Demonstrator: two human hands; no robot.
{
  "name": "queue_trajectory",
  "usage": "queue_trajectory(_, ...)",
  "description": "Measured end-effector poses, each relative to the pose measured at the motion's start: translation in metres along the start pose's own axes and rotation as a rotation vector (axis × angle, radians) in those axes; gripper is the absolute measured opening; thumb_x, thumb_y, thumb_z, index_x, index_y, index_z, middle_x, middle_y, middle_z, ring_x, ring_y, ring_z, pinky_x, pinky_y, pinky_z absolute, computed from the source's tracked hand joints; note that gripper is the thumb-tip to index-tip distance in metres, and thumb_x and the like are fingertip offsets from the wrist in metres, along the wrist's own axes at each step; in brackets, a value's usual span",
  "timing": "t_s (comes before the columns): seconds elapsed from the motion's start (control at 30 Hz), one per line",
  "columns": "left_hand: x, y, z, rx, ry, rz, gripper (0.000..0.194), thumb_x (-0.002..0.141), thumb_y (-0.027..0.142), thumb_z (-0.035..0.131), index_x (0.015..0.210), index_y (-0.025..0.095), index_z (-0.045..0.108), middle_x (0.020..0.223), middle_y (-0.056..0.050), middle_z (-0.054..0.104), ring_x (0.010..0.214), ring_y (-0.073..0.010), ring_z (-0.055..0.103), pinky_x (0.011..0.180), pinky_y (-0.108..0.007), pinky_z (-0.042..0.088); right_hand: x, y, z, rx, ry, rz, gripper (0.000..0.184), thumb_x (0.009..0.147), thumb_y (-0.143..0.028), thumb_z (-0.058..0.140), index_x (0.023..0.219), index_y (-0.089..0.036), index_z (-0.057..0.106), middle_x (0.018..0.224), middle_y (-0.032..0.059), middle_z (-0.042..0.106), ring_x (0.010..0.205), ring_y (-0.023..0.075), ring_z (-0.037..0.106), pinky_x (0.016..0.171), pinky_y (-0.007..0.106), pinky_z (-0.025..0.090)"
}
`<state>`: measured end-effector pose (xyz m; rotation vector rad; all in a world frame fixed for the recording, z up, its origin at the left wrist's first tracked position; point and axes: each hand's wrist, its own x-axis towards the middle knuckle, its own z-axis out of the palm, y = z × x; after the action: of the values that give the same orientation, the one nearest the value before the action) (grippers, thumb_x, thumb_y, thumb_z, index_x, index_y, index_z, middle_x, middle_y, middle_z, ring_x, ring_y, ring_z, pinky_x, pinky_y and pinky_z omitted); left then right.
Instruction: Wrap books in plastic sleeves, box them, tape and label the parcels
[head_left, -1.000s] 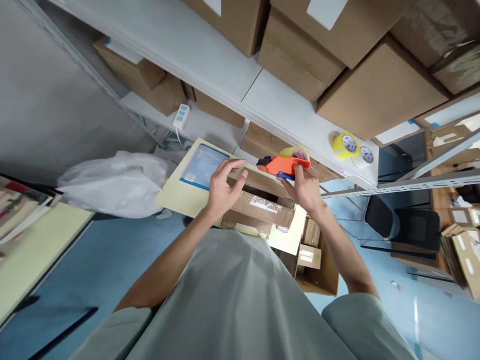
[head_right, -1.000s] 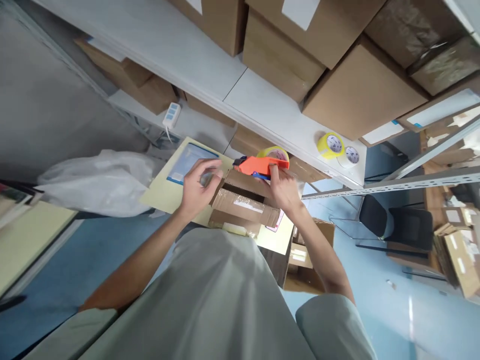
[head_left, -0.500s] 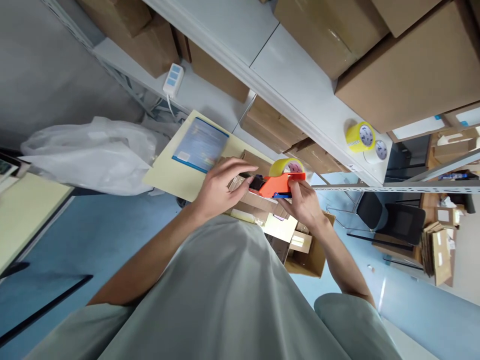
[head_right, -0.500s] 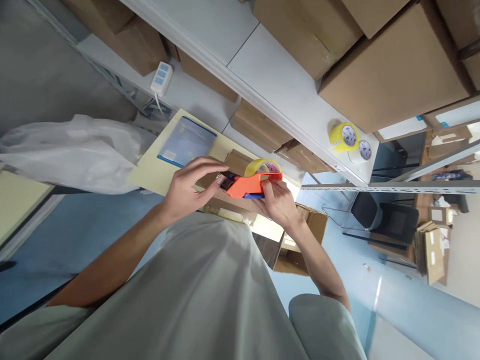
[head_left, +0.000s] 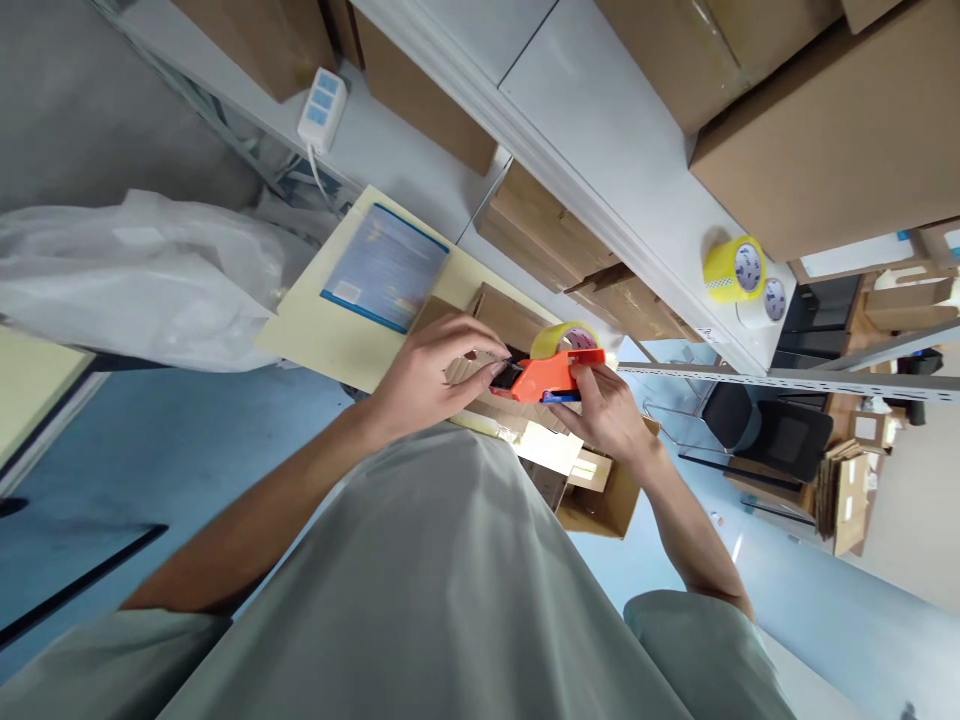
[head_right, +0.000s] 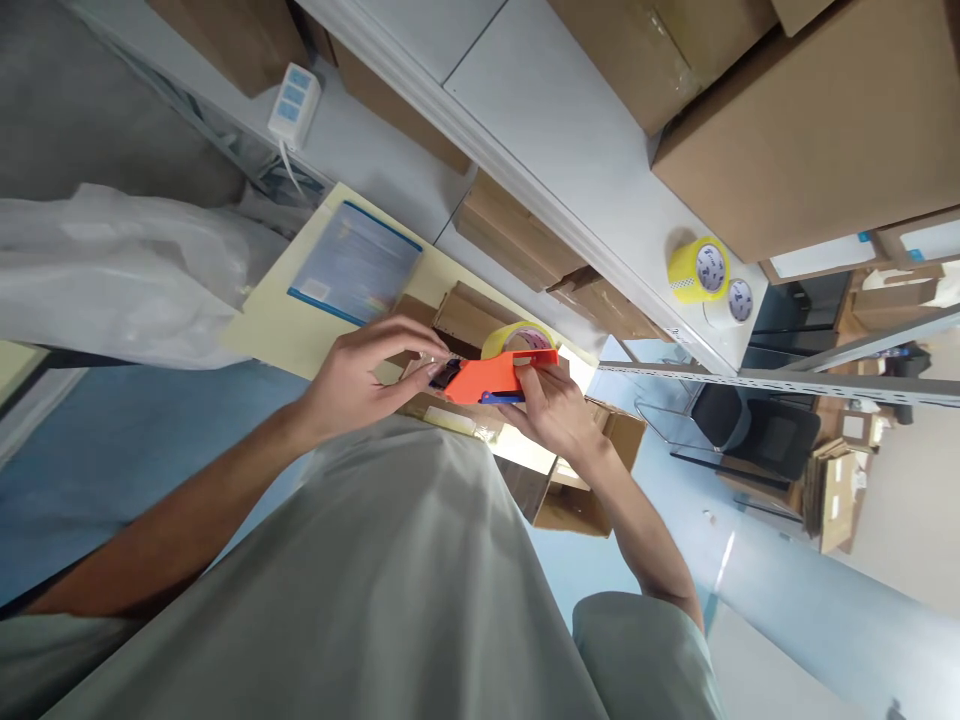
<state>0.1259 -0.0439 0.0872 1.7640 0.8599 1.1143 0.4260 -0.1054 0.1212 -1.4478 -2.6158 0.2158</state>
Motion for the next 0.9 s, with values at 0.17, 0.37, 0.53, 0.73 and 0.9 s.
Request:
queue_trajectory(0.17,-0.008,-0.006,0.004,-0.064,-0.01,-0.055,0.014,0.106,0.039,0.072,0.101,0.027,0.079,0.103,-0.005,0.082,0.091,-0.0204,0.078,0.081,-0.035,0.066,0.003,0.0,-0.004,0.01,-0.014,-0.013,0.049,0.113,-0.056,0.061,0.146,-0.021,0.053,0.103,0.0143,0.08,0.094,0.0351,0.079,0.075,0.048,0.068)
queue_trajectory(0.37,-0.019,-0.014,0.007,-0.094,0.034,-0.134,0.02,0.106,0.042,0.074,0.099,0.025,0.08,0.091,-0.003,0.08,0.082,-0.0174,0.074,0.076,-0.031,0.063,0.008,-0.007,-0.006,0.05,-0.044,0.069,0.056,0.108,-0.071,0.064,0.135,-0.022,0.062,0.091,0.0094,0.08,0.078,0.0308,0.078,0.067,0.042,0.063)
queue_trajectory(0.53,-0.033,-0.028,0.015,-0.157,0.064,-0.326,0.03,0.103,0.052,0.076,0.097,0.023,0.082,0.09,-0.003,0.082,0.076,-0.017,0.073,0.068,-0.027,0.06,0.018,-0.02,-0.015,0.115,-0.224,0.196,0.066,0.104,-0.088,0.053,0.113,-0.025,0.07,0.076,0.0045,0.074,0.063,0.0253,0.071,0.058,0.035,0.05)
queue_trajectory(0.73,-0.043,-0.039,0.014,-0.307,-0.082,-0.72,0.048,0.093,0.069,0.08,0.099,0.022,0.086,0.095,-0.006,0.086,0.083,-0.0219,0.077,0.074,-0.03,0.062,0.046,-0.037,-0.064,0.185,-0.658,0.493,0.07,0.102,-0.092,0.052,0.094,-0.025,0.07,0.069,0.0022,0.069,0.062,0.0213,0.065,0.059,0.032,0.04)
queue_trajectory(0.9,-0.039,-0.073,-0.012,-0.319,0.054,-0.833,0.045,0.085,0.065,0.086,0.1,0.023,0.088,0.096,-0.008,0.085,0.084,-0.0227,0.074,0.072,-0.031,0.059,0.063,-0.025,-0.117,0.199,-0.81,0.639,0.068,0.098,-0.09,0.06,0.081,-0.025,0.068,0.065,0.0011,0.068,0.057,0.0191,0.061,0.055,0.032,0.037)
